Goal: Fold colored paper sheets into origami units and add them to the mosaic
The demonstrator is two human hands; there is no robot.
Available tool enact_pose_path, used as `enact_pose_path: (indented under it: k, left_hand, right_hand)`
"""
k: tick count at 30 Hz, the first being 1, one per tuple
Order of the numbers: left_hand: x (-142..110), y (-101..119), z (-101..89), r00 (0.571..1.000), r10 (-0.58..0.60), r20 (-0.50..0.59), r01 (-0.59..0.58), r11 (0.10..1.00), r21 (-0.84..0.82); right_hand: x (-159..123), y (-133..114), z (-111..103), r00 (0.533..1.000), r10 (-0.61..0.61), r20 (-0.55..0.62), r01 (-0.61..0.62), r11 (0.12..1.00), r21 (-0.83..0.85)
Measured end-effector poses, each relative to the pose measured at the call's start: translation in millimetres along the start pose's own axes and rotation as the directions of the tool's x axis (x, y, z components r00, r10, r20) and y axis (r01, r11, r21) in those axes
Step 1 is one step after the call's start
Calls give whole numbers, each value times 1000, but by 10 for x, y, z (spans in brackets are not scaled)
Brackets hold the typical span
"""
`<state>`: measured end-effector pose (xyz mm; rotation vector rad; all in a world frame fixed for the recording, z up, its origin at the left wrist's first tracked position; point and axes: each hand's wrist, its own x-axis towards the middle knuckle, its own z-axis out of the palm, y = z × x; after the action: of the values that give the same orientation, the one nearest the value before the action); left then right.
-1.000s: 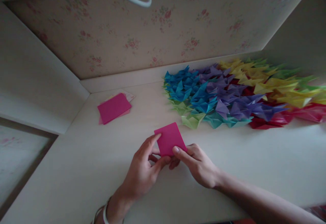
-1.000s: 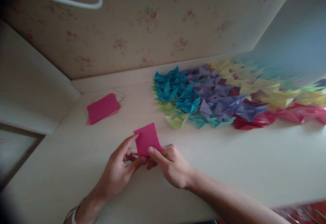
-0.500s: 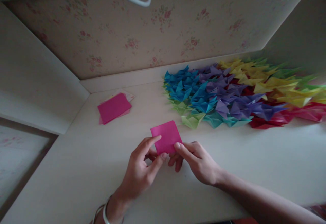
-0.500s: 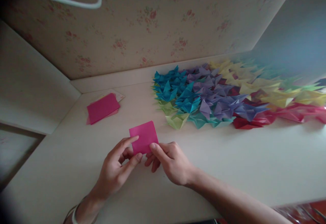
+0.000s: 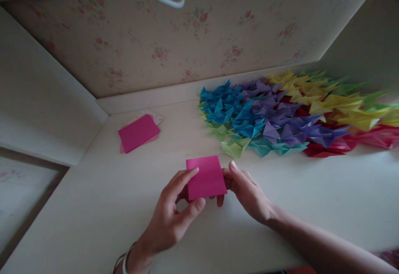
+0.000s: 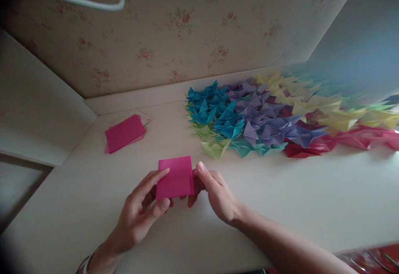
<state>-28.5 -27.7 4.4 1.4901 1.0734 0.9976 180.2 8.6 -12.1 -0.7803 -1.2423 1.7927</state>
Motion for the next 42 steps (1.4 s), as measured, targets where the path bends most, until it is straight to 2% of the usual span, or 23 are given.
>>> enact_pose_path:
  k: [3, 9, 15, 21, 27, 30, 33, 35, 39, 42]
  left_hand:
    - [10, 2, 7, 1000, -14, 8, 14, 1000, -19]
    - [15, 4, 29, 1000, 16, 5, -16, 996, -85]
    - [-15, 16, 23, 1000, -16, 26, 20, 991, -136]
    - [8, -17, 31, 1000, 14, -6, -15, 991, -136]
    - [32, -18, 38, 998, -50, -29, 46, 988, -147]
    - [46, 16, 41, 986, -97, -133, 90, 995, -53]
    - [67, 22, 46, 944, -118, -309, 156, 982, 102]
    - [85, 8, 46, 937, -122, -328, 172, 977, 127]
    - [113, -21, 30, 937, -180, -301, 208, 976, 66]
    - [126, -10, 17, 919, -256, -299, 295, 951, 92]
  right_hand:
    - [16, 4, 17, 999, 15, 48, -19, 996, 90]
    - [10, -2, 47, 997, 31, 70, -36, 997, 64]
    - [6, -16, 48, 994, 3, 110, -14, 996, 91]
    - [-4, -14, 46, 992, 11, 122, -18, 998, 58]
    - [-14, -92, 78, 993, -5, 117, 4, 1000, 10]
    - [-10, -112, 103, 995, -27, 99, 22, 998, 52]
    - [1, -65, 119, 1000, -18, -15, 19, 997, 70]
    - [0, 4, 112, 996, -27, -91, 32, 998, 61]
    - [-50, 131, 53, 980, -124, -156, 104, 986, -130]
    - [-87, 117, 16, 959, -277, -65, 228, 885, -405]
